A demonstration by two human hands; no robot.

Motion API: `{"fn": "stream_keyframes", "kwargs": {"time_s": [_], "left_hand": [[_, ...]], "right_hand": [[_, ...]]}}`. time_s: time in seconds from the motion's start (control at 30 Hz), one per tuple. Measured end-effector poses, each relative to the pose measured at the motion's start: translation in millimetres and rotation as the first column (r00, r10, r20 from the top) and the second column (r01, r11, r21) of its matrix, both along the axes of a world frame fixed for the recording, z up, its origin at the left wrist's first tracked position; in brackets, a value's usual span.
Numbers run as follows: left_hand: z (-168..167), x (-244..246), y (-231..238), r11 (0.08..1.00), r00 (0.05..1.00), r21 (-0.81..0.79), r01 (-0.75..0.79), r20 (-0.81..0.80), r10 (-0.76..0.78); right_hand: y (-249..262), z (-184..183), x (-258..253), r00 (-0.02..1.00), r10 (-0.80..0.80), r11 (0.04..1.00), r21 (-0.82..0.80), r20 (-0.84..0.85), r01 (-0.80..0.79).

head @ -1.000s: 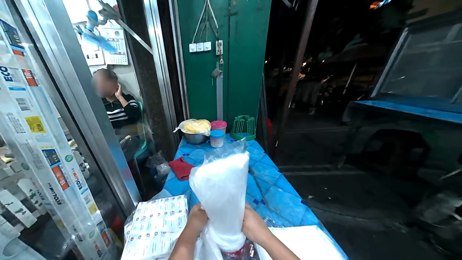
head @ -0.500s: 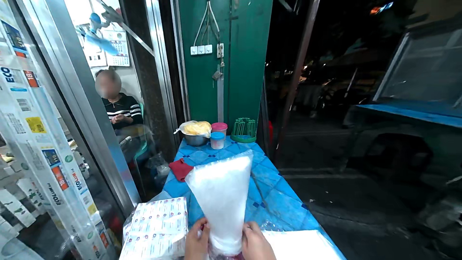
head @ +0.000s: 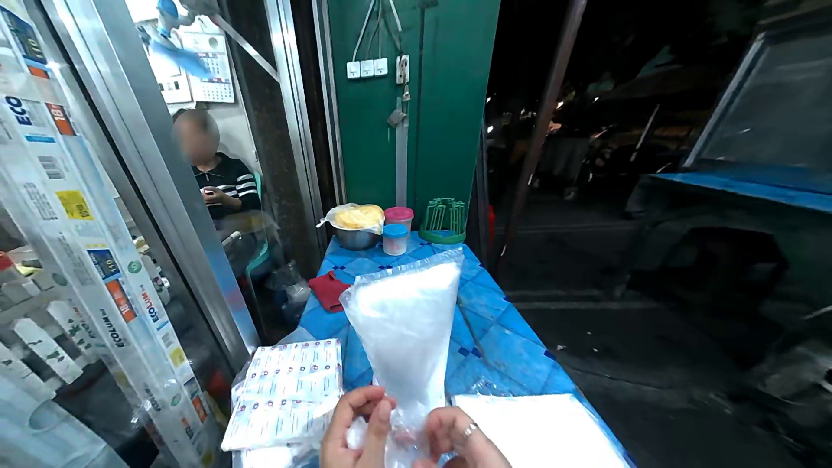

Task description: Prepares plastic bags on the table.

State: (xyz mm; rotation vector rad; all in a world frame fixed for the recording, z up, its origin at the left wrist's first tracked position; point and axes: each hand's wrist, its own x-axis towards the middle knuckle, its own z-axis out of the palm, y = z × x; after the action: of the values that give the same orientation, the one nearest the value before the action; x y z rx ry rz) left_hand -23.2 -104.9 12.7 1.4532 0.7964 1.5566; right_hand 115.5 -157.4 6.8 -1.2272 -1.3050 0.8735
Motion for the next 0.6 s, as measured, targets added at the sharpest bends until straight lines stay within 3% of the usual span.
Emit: {"fn": "stream_keyframes", "kwargs": {"time_s": [0.07,0.2,0.33,0.6], "left_hand": [[0,0,-7,0.997,0.997,0.015,0.073,0.031,-0.073],[-3,-7,-10,0.986,0.985,0.016,0.169,0.022,-0.169],[-2,-18,-8,0.985,0.985,0.025,0.168,-0.039,-0.167],[-2,-27,1,0.969,0.97,0.04,0.244,-0.013,-0.244]], "right_hand": [[2,1,-5,0.995,-0.052,0.997,0.043,-0.088,0.056],[5,2,2,0.964,0.01,0.979,0.201,-0.264,0.045],[6,12,25,0.948,-0.085,0.94,0.291,-0.306,0.178],[3,24,40,0.903,-0.238,0.925,0.2,-0.356,0.323]]}}
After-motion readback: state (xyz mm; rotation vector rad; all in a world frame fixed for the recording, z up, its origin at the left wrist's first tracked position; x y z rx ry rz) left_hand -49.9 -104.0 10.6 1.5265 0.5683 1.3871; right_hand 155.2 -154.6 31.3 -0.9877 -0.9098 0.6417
